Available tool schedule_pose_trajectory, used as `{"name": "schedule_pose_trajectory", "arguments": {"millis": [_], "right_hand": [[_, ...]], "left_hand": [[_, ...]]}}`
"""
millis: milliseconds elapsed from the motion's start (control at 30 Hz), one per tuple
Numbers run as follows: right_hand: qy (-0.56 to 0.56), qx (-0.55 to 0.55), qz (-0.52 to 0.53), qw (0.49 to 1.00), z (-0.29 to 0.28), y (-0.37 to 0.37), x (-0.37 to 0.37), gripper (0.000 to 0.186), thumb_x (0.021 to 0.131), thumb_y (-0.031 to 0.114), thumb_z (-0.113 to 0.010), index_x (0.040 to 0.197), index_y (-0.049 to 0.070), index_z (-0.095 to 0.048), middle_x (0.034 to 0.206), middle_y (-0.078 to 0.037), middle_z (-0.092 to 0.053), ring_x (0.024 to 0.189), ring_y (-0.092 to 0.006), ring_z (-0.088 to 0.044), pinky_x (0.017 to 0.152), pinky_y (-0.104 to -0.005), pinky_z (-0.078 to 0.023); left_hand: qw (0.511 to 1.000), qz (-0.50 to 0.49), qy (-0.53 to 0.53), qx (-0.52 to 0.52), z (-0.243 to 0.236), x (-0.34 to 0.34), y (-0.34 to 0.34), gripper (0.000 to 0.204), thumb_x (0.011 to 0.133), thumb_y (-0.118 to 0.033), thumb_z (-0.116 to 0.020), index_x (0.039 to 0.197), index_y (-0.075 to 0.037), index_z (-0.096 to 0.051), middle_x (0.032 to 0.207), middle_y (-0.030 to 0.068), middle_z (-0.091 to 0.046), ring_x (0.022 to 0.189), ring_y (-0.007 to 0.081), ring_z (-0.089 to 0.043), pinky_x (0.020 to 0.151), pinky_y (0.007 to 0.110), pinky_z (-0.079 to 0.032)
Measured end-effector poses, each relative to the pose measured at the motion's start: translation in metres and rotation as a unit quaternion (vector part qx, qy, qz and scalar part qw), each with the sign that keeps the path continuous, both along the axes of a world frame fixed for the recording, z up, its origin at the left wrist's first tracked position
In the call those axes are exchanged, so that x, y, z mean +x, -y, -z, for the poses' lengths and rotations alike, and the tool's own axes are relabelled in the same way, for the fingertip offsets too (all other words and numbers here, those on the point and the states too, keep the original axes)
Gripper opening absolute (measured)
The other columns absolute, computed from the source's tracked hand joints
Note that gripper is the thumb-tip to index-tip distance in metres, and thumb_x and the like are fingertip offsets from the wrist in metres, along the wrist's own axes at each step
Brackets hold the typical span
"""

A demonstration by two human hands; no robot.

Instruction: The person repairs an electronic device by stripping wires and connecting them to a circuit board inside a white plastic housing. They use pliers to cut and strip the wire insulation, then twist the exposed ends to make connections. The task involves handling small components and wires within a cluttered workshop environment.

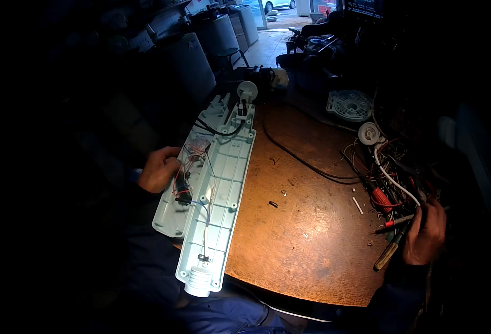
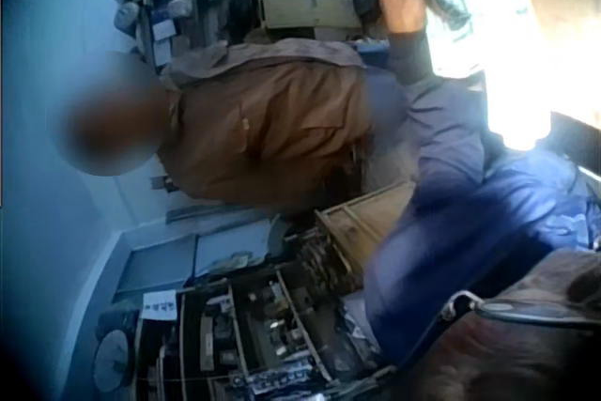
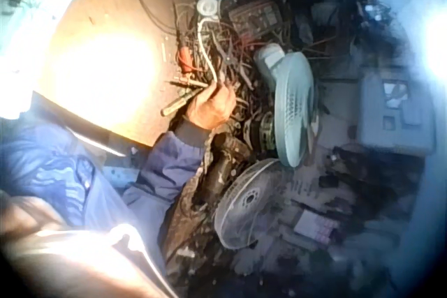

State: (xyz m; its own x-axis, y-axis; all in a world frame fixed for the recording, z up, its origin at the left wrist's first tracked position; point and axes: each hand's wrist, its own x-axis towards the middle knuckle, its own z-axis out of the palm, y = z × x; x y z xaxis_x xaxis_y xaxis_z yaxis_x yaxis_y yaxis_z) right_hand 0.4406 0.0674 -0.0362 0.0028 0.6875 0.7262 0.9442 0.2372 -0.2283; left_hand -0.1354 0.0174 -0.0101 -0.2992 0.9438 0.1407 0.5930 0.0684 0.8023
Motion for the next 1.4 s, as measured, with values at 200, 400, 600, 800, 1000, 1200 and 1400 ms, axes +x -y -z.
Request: {"name": "schedule_pose_trajectory", "arguments": {"millis": [200,400,600,800,1000,1200,1400], "right_hand": [[-0.013,-0.015,-0.002,1.0,0.007,-0.003,0.01,0.016,0.098,0.003,-0.062,0.11,-0.003,-0.07,0.127,-0.023,-0.068,0.113,-0.0393,-0.067,0.094,-0.0443,-0.055],[-0.012,-0.024,0.004,1.0,0.005,-0.001,0.011,0.014,0.098,0.004,-0.063,0.109,-0.002,-0.07,0.126,-0.021,-0.068,0.113,-0.0393,-0.068,0.093,-0.0437,-0.055],[-0.016,-0.009,0.007,1.0,0.009,-0.004,0.011,0.013,0.098,0.003,-0.064,0.109,-0.003,-0.069,0.125,-0.021,-0.068,0.112,-0.0395,-0.068,0.094,-0.0432,-0.055],[-0.013,-0.012,0.005,1.0,0.007,-0.002,0.009,0.013,0.098,0.002,-0.064,0.109,-0.004,-0.069,0.124,-0.021,-0.069,0.11,-0.0394,-0.068,0.093,-0.0433,-0.055],[-0.023,-0.02,0.003,1.0,0.01,-0.005,0.012,0.014,0.098,0.002,-0.063,0.109,-0.004,-0.069,0.125,-0.021,-0.069,0.11,-0.039,-0.068,0.093,-0.0428,-0.055],[-0.023,-0.023,-0.006,0.999,0.012,-0.005,0.018,0.015,0.098,0.003,-0.063,0.111,-0.004,-0.068,0.126,-0.022,-0.068,0.112,-0.0385,-0.068,0.094,-0.0424,-0.055],[-0.03,-0.03,-0.011,0.999,0.013,-0.003,0.019,0.016,0.098,0.004,-0.062,0.112,-0.003,-0.068,0.128,-0.021,-0.067,0.113,-0.0381,-0.068,0.094,-0.0427,-0.055]], "left_hand": [[0.999,0.005,0.001,-0.038,-0.008,0.005,0.001,0.047,0.093,-0.014,-0.06,0.132,0.012,-0.063,0.087,0.0044,-0.069,0.076,0.007,-0.058,0.07,0.024,-0.047],[1.0,-0.013,-0.001,0.003,0.01,-0.001,-0.006,0.039,0.091,-0.009,-0.061,0.124,0.01,-0.068,0.083,0.0076,-0.071,0.07,0.0085,-0.059,0.065,0.027,-0.047],[0.997,-0.02,-0.057,0.044,0.005,0.002,-0.004,0.038,0.089,-0.01,-0.062,0.121,0.009,-0.07,0.08,0.0143,-0.073,0.068,0.0135,-0.063,0.065,0.031,-0.05],[0.999,-0.014,-0.039,0.03,0.018,-0.011,-0.008,0.038,0.089,-0.011,-0.062,0.121,0.008,-0.071,0.081,0.016,-0.073,0.07,0.0147,-0.066,0.066,0.032,-0.051],[0.998,-0.022,-0.027,0.053,0.023,-0.012,-0.009,0.038,0.089,-0.01,-0.063,0.121,0.009,-0.07,0.082,0.0155,-0.073,0.07,0.0138,-0.065,0.066,0.031,-0.051],[0.999,-0.019,0.014,0.047,0.017,-0.002,-0.008,0.038,0.089,-0.008,-0.064,0.122,0.009,-0.069,0.093,0.0154,-0.077,0.078,0.0146,-0.069,0.072,0.03,-0.054],[0.999,-0.015,0.003,0.041,0.013,0.002,-0.008,0.04,0.089,-0.005,-0.063,0.126,0.011,-0.066,0.101,0.0184,-0.078,0.087,0.0179,-0.073,0.079,0.03,-0.057]]}}
